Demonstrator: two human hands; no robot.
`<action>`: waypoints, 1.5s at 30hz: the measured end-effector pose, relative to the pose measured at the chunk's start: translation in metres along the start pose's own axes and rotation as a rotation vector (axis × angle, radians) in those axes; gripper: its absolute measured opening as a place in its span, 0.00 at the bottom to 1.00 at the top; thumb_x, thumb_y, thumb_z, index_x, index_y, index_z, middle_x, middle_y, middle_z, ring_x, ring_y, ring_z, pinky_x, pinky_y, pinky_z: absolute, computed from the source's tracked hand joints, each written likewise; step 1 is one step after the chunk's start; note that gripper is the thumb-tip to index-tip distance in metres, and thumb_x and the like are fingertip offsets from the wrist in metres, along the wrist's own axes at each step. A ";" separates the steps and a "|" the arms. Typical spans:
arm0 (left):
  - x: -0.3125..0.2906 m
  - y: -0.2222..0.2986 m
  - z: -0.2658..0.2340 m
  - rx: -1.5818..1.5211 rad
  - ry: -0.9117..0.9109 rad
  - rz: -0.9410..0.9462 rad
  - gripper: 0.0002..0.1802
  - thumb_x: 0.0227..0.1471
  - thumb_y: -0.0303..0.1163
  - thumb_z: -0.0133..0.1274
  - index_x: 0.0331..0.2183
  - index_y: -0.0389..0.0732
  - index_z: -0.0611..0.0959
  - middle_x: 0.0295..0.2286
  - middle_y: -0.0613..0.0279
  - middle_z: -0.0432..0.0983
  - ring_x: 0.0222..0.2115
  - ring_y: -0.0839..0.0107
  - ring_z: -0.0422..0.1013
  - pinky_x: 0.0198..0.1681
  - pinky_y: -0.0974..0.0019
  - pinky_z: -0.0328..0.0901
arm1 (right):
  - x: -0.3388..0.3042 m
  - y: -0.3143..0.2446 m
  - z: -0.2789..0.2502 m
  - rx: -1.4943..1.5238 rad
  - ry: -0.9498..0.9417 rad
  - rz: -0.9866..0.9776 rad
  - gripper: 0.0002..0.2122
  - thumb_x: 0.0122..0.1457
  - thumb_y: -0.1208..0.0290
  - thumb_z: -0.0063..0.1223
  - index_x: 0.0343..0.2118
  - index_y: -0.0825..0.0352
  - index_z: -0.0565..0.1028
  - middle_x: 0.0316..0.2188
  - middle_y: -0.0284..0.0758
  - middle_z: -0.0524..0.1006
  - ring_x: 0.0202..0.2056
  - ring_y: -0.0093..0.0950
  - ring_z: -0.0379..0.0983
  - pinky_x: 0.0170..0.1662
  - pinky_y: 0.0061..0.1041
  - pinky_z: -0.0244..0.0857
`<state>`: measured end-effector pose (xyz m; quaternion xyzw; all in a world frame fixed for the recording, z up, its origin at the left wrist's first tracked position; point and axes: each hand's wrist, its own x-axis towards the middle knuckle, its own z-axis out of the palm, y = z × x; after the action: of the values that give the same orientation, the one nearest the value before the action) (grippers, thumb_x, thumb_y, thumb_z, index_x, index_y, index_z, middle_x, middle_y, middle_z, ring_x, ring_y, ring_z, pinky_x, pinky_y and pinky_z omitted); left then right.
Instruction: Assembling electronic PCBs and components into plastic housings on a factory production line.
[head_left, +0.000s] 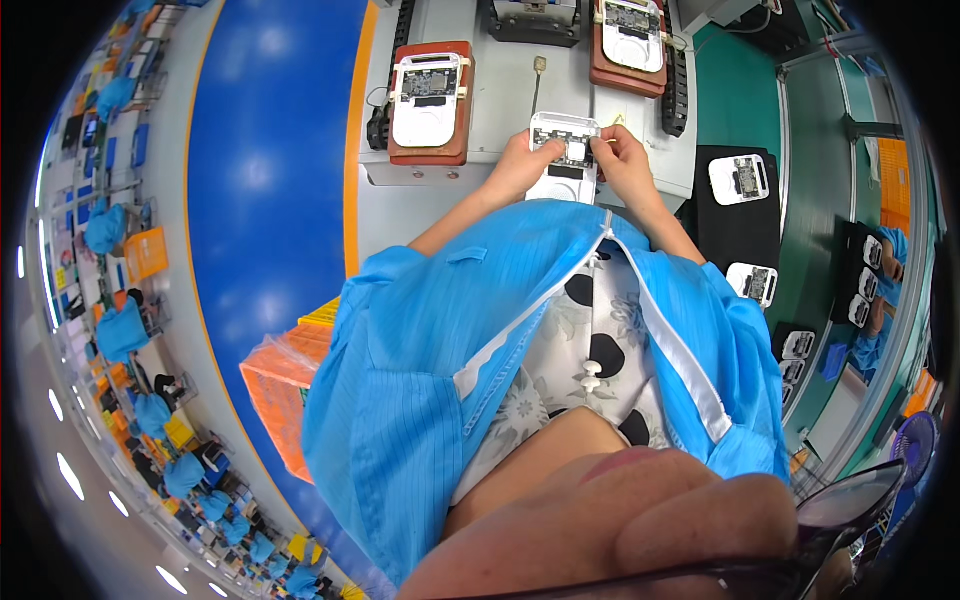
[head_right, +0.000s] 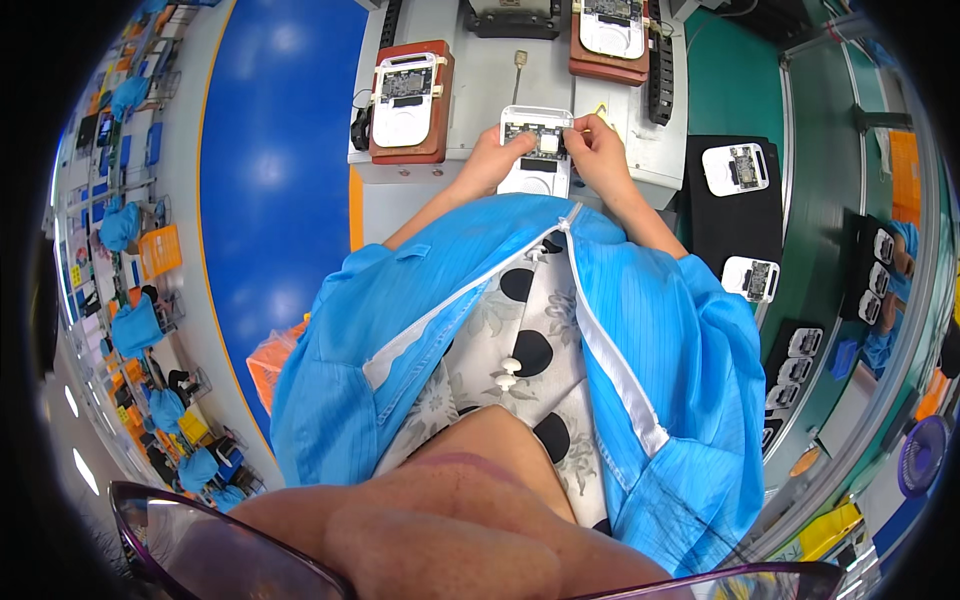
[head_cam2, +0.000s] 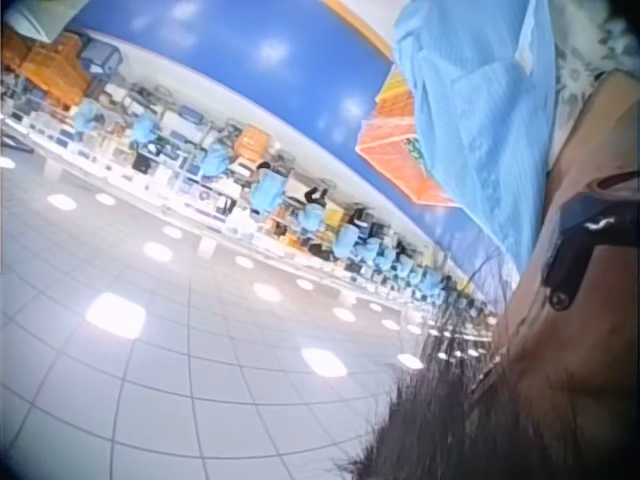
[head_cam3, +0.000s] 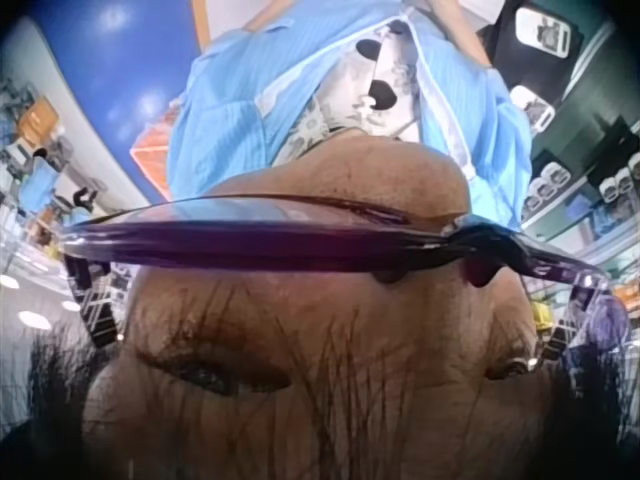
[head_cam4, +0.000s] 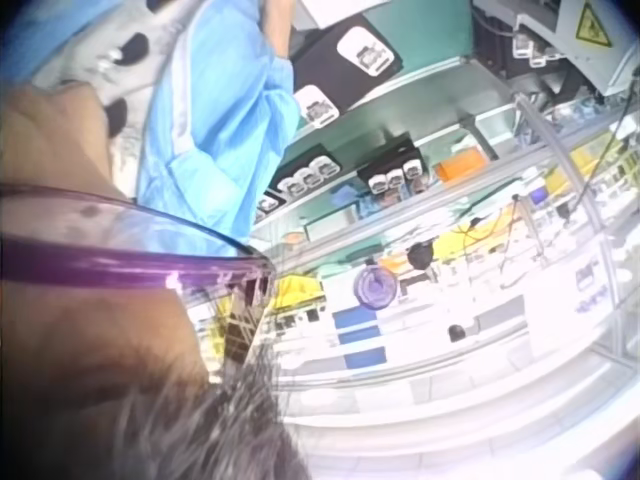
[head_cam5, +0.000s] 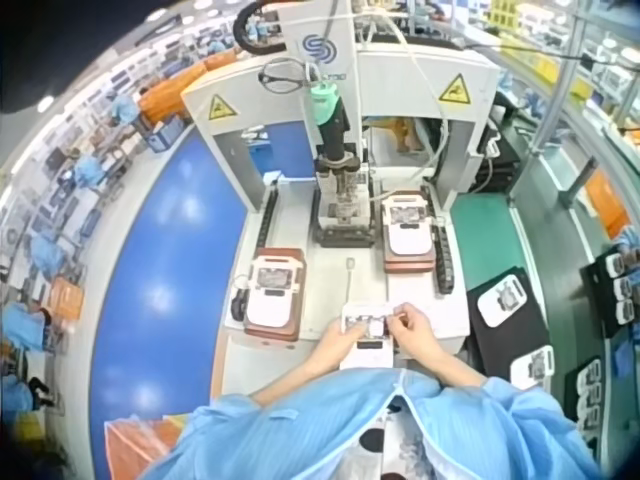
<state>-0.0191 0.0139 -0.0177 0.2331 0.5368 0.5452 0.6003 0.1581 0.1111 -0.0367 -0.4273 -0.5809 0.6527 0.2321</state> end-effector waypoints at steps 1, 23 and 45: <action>-0.001 0.002 -0.001 -0.018 -0.004 -0.014 0.15 0.61 0.29 0.53 0.47 0.31 0.80 0.39 0.57 0.82 0.37 0.73 0.78 0.41 0.65 0.74 | 0.001 0.000 0.002 0.007 -0.004 0.003 0.08 0.65 0.68 0.55 0.40 0.67 0.73 0.24 0.29 0.77 0.21 0.15 0.68 0.23 0.18 0.61; 0.039 0.100 -0.055 0.332 -0.142 0.084 0.15 0.60 0.29 0.54 0.48 0.33 0.80 0.38 0.58 0.82 0.37 0.73 0.78 0.42 0.67 0.73 | 0.051 -0.062 0.060 0.315 0.056 0.010 0.21 0.71 0.50 0.45 0.45 0.66 0.78 0.31 0.27 0.77 0.29 0.14 0.69 0.31 0.18 0.65; 0.368 0.240 -0.183 0.875 0.292 0.501 0.14 0.60 0.25 0.50 0.47 0.31 0.79 0.37 0.53 0.80 0.39 0.62 0.76 0.40 0.58 0.72 | 0.115 -0.005 0.083 -0.741 0.278 -0.131 0.15 0.61 0.61 0.56 0.44 0.68 0.80 0.35 0.49 0.82 0.39 0.48 0.80 0.45 0.43 0.72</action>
<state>-0.3432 0.3624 -0.0112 0.5051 0.7201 0.4235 0.2168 0.0281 0.1580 -0.0688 -0.5283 -0.7661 0.3186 0.1800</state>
